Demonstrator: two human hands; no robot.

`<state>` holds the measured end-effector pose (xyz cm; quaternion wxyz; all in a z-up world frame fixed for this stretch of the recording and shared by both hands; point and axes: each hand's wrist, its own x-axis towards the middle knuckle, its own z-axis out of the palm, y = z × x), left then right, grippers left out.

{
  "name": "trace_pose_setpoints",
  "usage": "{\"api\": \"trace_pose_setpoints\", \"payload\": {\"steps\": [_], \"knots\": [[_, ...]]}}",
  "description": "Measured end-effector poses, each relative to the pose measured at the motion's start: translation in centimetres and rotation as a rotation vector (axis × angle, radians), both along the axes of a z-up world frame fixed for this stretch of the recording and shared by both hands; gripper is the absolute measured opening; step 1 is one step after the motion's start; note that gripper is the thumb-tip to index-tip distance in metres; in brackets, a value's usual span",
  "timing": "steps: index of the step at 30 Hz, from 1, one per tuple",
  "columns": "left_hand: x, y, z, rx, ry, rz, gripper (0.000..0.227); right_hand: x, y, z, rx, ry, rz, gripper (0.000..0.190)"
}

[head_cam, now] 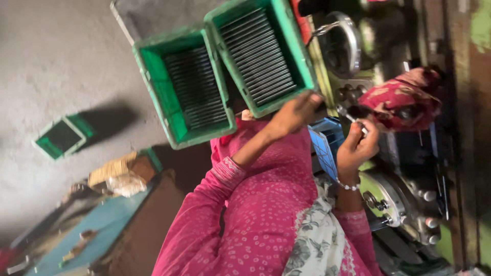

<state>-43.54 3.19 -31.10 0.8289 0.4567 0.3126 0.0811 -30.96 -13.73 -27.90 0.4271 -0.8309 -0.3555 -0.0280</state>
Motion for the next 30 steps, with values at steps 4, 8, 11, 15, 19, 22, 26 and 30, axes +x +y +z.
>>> {"api": "trace_pose_setpoints", "payload": {"steps": [4, 8, 11, 15, 19, 22, 26, 30], "knots": [[1.5, 1.6, 7.0, 0.028, -0.2, -0.253, 0.047, -0.2, 1.3, 2.6, 0.16, 0.077, -0.037, 0.013], [1.4, 1.9, 9.0, -0.155, -0.325, -0.336, 0.05, 0.0, 0.4, 4.5, 0.039, -0.331, 0.1, 0.013], [1.8, 0.8, 8.6, -0.254, -0.192, -0.342, 0.049, 0.6, -0.4, 4.9, 0.064, -0.512, 0.24, 0.016], [2.1, -1.0, 7.5, -0.302, -0.315, -0.25, 0.048, 0.7, -1.0, 5.4, 0.044, -0.52, 0.297, 0.021], [2.3, -3.2, 7.4, -0.166, -0.31, -0.109, 0.042, -1.5, -0.7, 5.9, 0.133, -0.276, 0.08, 0.015], [2.4, -3.4, 8.3, 0.321, -0.411, 0.012, 0.036, -3.0, -1.7, 5.1, 0.391, 0.538, -0.006, 0.021], [2.4, -1.4, 10.0, 1.249, -0.549, -0.198, 0.039, -0.1, -6.5, 2.0, 0.477, 1.591, 0.066, 0.031], [2.5, -1.7, 10.7, 1.484, -0.653, -0.957, 0.052, 1.7, -12.0, -2.4, -0.182, 2.096, 0.325, 0.036]]}}
